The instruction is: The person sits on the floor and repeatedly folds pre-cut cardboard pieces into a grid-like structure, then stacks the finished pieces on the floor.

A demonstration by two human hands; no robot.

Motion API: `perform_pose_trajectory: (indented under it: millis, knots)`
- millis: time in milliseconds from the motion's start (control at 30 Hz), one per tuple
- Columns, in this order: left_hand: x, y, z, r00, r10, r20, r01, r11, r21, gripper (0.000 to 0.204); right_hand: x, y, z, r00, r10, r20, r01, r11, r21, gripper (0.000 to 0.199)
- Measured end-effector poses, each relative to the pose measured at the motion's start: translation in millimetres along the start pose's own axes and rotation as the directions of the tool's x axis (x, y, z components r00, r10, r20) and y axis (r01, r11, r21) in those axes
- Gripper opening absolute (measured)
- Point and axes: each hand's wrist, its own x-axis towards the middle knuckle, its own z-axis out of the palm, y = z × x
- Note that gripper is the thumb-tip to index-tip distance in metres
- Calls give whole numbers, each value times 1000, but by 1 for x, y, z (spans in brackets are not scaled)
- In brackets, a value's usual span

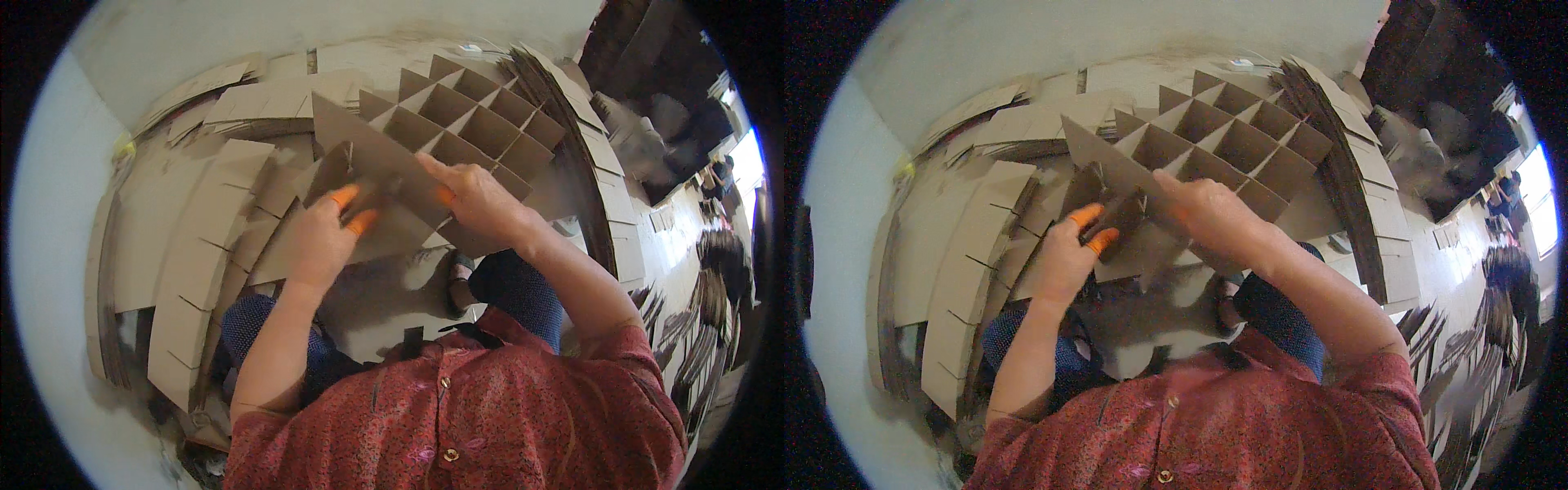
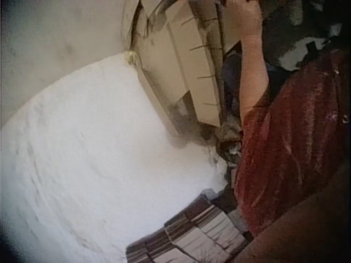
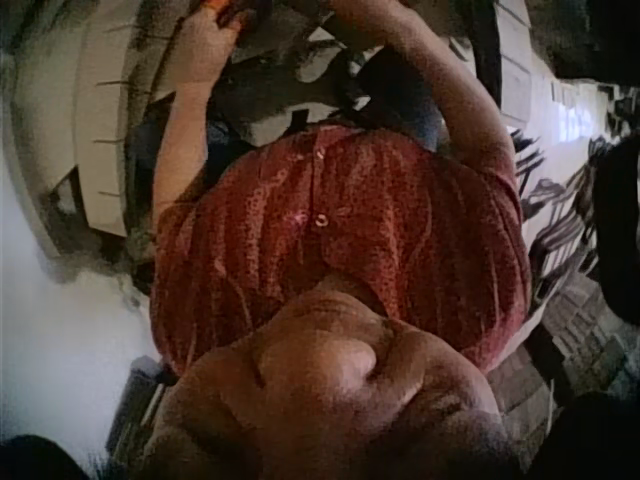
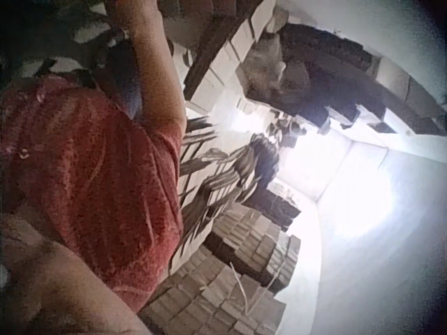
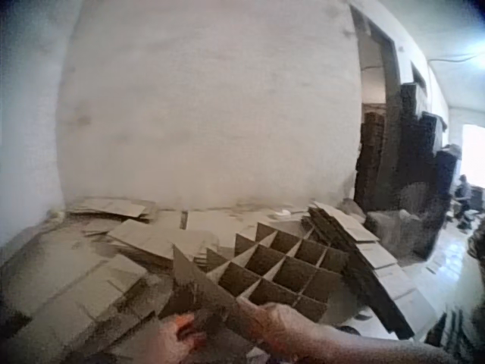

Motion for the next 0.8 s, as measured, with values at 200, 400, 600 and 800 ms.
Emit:
perform_pose_trajectory:
  millis: [200,400,600,800]
  knots:
    - [-9,-3,5,995,85,52,-82,995,-53,23,8,-4,17,972,99,213,-70,988,-139,51]
    - [15,-16,-12,816,248,-523,-278,960,22,35,8,-8,-7,988,145,50,-138,982,-126,49]
    - [17,-13,-4,940,-326,-98,235,829,-507,43,-41,62,-19,822,534,-198,-548,836,-20,50]
    - [-20,32,74,943,47,328,191,731,-655,70,-46,21,25,810,586,27,-577,788,217,71]
